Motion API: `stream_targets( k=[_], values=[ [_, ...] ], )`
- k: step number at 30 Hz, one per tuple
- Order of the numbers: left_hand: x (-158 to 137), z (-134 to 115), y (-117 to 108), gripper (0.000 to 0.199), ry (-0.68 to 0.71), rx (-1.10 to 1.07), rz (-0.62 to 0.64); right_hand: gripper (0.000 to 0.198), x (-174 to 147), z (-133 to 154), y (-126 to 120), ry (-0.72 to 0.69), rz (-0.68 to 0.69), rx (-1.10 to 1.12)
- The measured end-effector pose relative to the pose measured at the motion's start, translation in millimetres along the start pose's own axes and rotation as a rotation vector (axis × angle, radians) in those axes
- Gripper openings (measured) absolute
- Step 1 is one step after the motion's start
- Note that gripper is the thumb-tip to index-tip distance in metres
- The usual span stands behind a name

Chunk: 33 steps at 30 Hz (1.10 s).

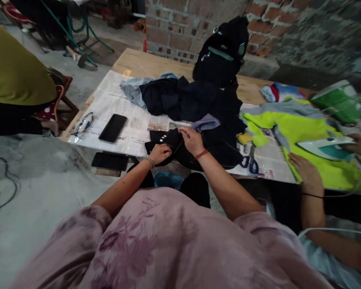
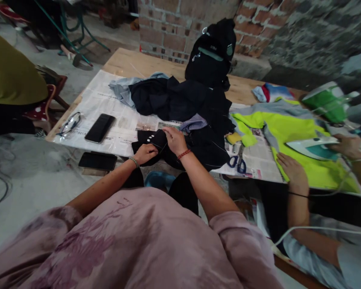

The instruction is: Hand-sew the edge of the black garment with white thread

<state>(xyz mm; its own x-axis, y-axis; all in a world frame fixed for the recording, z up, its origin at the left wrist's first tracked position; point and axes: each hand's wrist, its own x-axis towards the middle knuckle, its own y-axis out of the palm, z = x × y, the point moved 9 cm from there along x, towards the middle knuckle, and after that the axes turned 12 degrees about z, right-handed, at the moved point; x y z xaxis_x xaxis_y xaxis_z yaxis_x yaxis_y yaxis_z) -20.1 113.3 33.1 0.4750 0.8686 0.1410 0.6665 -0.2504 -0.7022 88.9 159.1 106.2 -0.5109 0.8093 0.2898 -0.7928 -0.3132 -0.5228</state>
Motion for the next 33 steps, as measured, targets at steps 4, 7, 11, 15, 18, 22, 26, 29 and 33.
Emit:
stream_targets(
  k=[4, 7, 11, 15, 18, 22, 26, 29, 33],
  values=[
    [1, 1, 1, 0.013, 0.0, 0.003, 0.006, 0.023, 6, 32, -15, -0.325, 0.152, -0.516],
    [1, 4, 2, 0.013, -0.017, 0.007, 0.013, 0.026, 11, 41, -30, -0.401, 0.135, -0.678],
    [0, 5, 2, 0.013, -0.03, 0.002, 0.015, 0.028, 16, 50, -45, -0.43, 0.072, -0.702],
    [1, 5, 2, 0.014, -0.024, 0.001, 0.014, 0.029, 14, 56, -58, -0.401, -0.024, -0.663],
    [1, 4, 1, 0.015, -0.024, 0.004, 0.007, 0.031, 11, 58, -70, -0.377, -0.106, -0.621],
    [1, 5, 0, 0.014, -0.034, -0.006, -0.004, 0.032, 9, 64, -88, -0.346, -0.167, -0.571],
    [1, 6, -1, 0.013, -0.041, -0.009, -0.009, 0.03, 9, 81, -103, -0.37, -0.223, -0.561],
    [1, 6, -2, 0.013, -0.031, -0.012, -0.02, 0.028, 7, 81, -102, -0.32, -0.24, -0.48],
    [0, 6, -3, 0.013, -0.021, -0.027, -0.034, 0.032, -6, 45, -83, -0.125, -0.171, -0.291]
  ],
)
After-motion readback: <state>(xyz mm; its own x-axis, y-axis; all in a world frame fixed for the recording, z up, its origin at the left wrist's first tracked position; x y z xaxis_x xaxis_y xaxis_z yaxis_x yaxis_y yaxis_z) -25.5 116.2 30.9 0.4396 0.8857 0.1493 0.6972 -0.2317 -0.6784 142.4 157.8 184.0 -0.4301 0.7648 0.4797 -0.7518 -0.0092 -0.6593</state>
